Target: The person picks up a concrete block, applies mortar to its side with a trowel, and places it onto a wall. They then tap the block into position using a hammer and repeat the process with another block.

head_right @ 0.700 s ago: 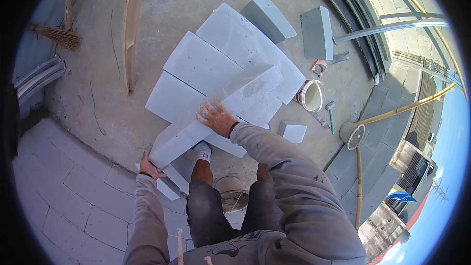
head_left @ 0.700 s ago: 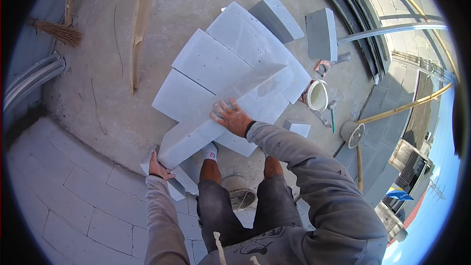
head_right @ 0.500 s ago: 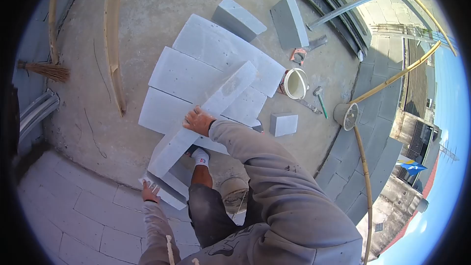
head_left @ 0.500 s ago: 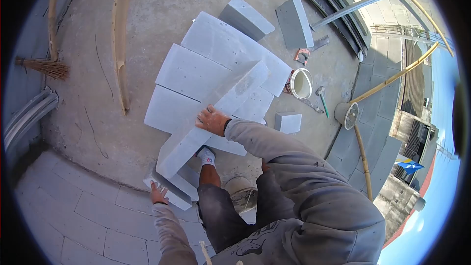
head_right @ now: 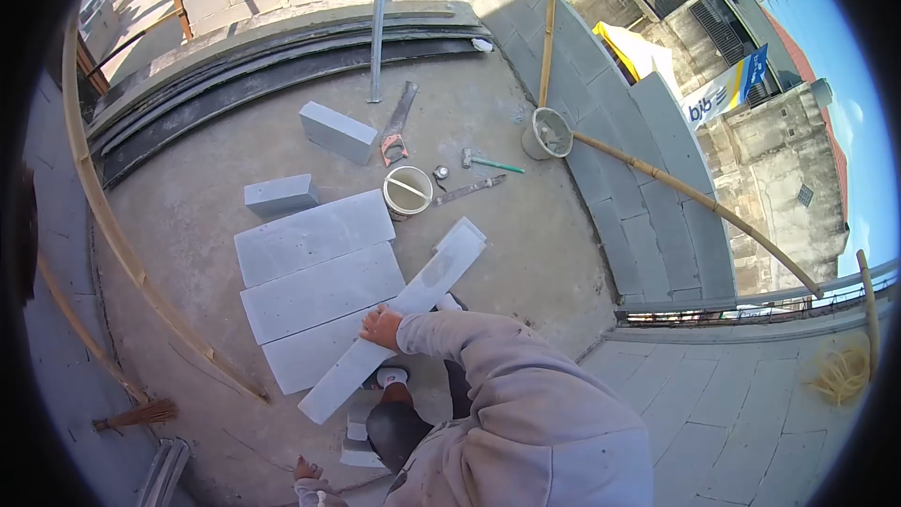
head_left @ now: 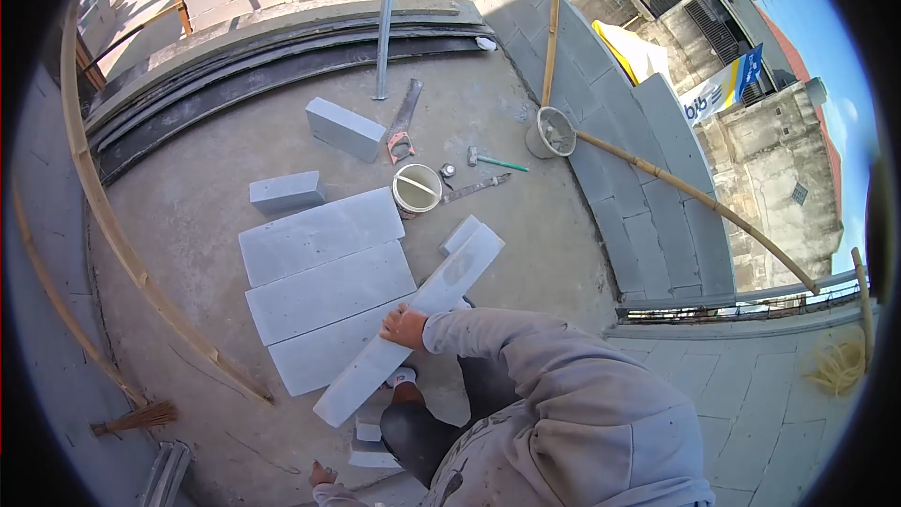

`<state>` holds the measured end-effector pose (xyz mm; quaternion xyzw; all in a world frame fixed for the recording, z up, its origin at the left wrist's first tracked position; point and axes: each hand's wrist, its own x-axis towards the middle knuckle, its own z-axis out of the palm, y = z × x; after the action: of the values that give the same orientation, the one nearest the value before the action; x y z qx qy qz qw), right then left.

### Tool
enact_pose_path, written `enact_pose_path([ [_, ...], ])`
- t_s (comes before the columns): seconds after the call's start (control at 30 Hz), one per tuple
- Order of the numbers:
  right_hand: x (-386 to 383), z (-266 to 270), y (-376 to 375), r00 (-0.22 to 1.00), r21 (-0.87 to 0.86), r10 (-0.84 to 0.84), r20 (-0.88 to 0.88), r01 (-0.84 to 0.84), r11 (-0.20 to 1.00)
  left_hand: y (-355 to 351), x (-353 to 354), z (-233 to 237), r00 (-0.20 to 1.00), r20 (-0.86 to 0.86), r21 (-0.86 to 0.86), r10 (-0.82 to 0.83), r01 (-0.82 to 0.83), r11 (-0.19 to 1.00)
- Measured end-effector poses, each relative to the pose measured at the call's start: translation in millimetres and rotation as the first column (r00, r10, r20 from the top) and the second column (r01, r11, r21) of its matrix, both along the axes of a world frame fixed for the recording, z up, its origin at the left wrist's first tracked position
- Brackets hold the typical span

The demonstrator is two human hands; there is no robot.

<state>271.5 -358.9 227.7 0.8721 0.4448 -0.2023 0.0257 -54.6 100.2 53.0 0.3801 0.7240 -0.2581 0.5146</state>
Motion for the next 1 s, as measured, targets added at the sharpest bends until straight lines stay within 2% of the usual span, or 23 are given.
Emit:
enact_pose_path([
  [0.03, 1.2, 36.4, -25.0, 0.996, -0.038, -0.077, -0.054, 0.075, 0.996, 3.6, 38.0, 32.4, 0.99, 0.073, 0.079, -0.124, 0.119, 0.99],
  [0.07, 1.3, 67.9, -51.8, 0.984, -0.07, -0.145, -0.106, 0.138, 0.988, -20.2, 115.8, 123.6, 0.959, 0.127, 0.173, -0.253, 0.229, 0.958],
  [0.1, -9.1, 74.3, -81.3, 0.968, -0.043, -0.249, -0.035, 0.248, 0.968, -3.8, 135.6, 117.1, 0.879, 0.274, 0.311, -0.39, 0.303, 0.901],
  [0.13, -17.8, 77.8, -111.2, 0.936, -0.008, -0.351, 0.029, 0.351, 0.936, 32.8, 151.3, 90.5, 0.703, 0.418, 0.41, -0.576, 0.42, 0.81],
  [0.17, -18.3, 106.1, -139.9, 0.915, -0.02, -0.403, 0.006, 0.403, 0.915, 18.2, 180.0, 127.2, 0.726, 0.479, 0.413, -0.494, 0.31, 0.856],
  [0.2, -19.2, 135.7, -168.1, 0.888, -0.036, -0.46, -0.023, 0.459, 0.888, -22.4, 225.1, 196.4, 0.737, 0.536, 0.404, -0.413, 0.206, 0.891],
  [0.23, -23.2, 152.3, -198.4, 0.883, -0.023, -0.469, -0.026, 0.468, 0.883, -33.9, 242.6, 210.6, 0.703, 0.58, 0.404, -0.412, 0.192, 0.895],
  [0.27, -28.2, 165.4, -228.8, 0.824, -0.019, -0.566, -0.025, 0.565, 0.825, -41.8, 254.4, 221.9, 0.674, 0.615, 0.401, -0.408, 0.178, 0.899],
  [0.3, -35.2, 176.3, -256.8, 0.755, -0.019, -0.656, -0.03, 0.655, 0.755, -58.9, 265.4, 228.4, 0.691, 0.578, 0.446, -0.435, 0.179, 0.877],
  [0.33, -41.7, 183.9, -284.8, 0.755, -0.016, -0.653, -0.06, 0.654, 0.757, -83.4, 269.0, 232.0, 0.714, 0.53, 0.493, -0.458, 0.18, 0.851],
  [0.4, -53.0, 192.8, -336.9, 0.573, 0.007, -0.819, 0.002, 0.819, 0.573, -151.3, 275.9, 239.7, 0.794, 0.453, 0.48, -0.405, 0.166, 0.862],
  [0.43, -58.8, 196.1, -363.9, 0.563, 0.006, -0.827, -0.013, 0.827, 0.563, -186.3, 277.5, 232.4, 0.814, 0.451, 0.404, -0.367, 0.181, 0.897],
  [0.5, -74.3, 200.4, -408.1, 0.392, 0.082, -0.919, 0.037, 0.915, 0.394, -259.0, 280.9, 204.9, 0.828, 0.425, 0.289, -0.366, 0.259, 0.922],
  [0.53, -79.1, 204.4, -427.8, 0.373, 0.086, -0.927, 0.029, 0.923, 0.374, -304.9, 283.3, 189.9, 0.777, 0.405, 0.294, -0.482, 0.389, 0.873],
  [0.57, -85.8, 209.5, -446.6, 0.293, 0.064, -0.956, 0.026, 0.954, 0.294, -352.0, 285.3, 176.3, 0.688, 0.384, 0.316, -0.616, 0.529, 0.788],
  [0.6, -93.6, 212.7, -463.4, 0.213, 0.038, -0.977, 0.023, 0.976, 0.214, -395.0, 290.0, 163.6, 0.562, 0.367, 0.357, -0.741, 0.651, 0.67],
  [0.63, -102.9, 212.7, -479.3, 0.198, 0.041, -0.98, 0.016, 0.979, 0.198, -429.7, 300.5, 154.4, 0.448, 0.358, 0.403, -0.819, 0.717, 0.569],
  [0.77, -127.1, 210.3, -535.3, -0.031, 0.005, -0.999, 0.02, 1.0, -0.031, -516.8, 398.2, 128.6, 0.187, 0.426, 0.547, -0.885, 0.726, 0.417],
  [0.8, -133.6, 214.2, -547.7, -0.098, -0.048, -0.995, -0.001, 0.994, -0.097, -535.8, 426.6, 139.8, 0.263, 0.465, 0.485, -0.845, 0.723, 0.492],
  [0.83, -139.6, 219.0, -560.3, -0.102, -0.061, -0.995, 0.007, 0.993, -0.102, -556.7, 454.6, 163.7, 0.347, 0.495, 0.415, -0.797, 0.711, 0.568],
  [0.9, -143.0, 227.3, -583.3, -0.231, -0.121, -0.972, -0.034, 0.967, -0.226, -585.3, 506.6, 186.0, 0.375, 0.47, 0.387, -0.799, 0.725, 0.569],
  [0.93, -144.7, 229.0, -596.5, -0.239, -0.115, -0.97, -0.033, 0.965, -0.234, -598.0, 528.1, 185.6, 0.366, 0.474, 0.39, -0.801, 0.728, 0.563],
  [1.0, -148.0, 231.6, -624.3, -0.324, -0.139, -0.945, -0.038, 0.939, -0.316, -630.3, 569.6, 184.2, 0.431, 0.415, 0.376, -0.801, 0.721, 0.582],
])
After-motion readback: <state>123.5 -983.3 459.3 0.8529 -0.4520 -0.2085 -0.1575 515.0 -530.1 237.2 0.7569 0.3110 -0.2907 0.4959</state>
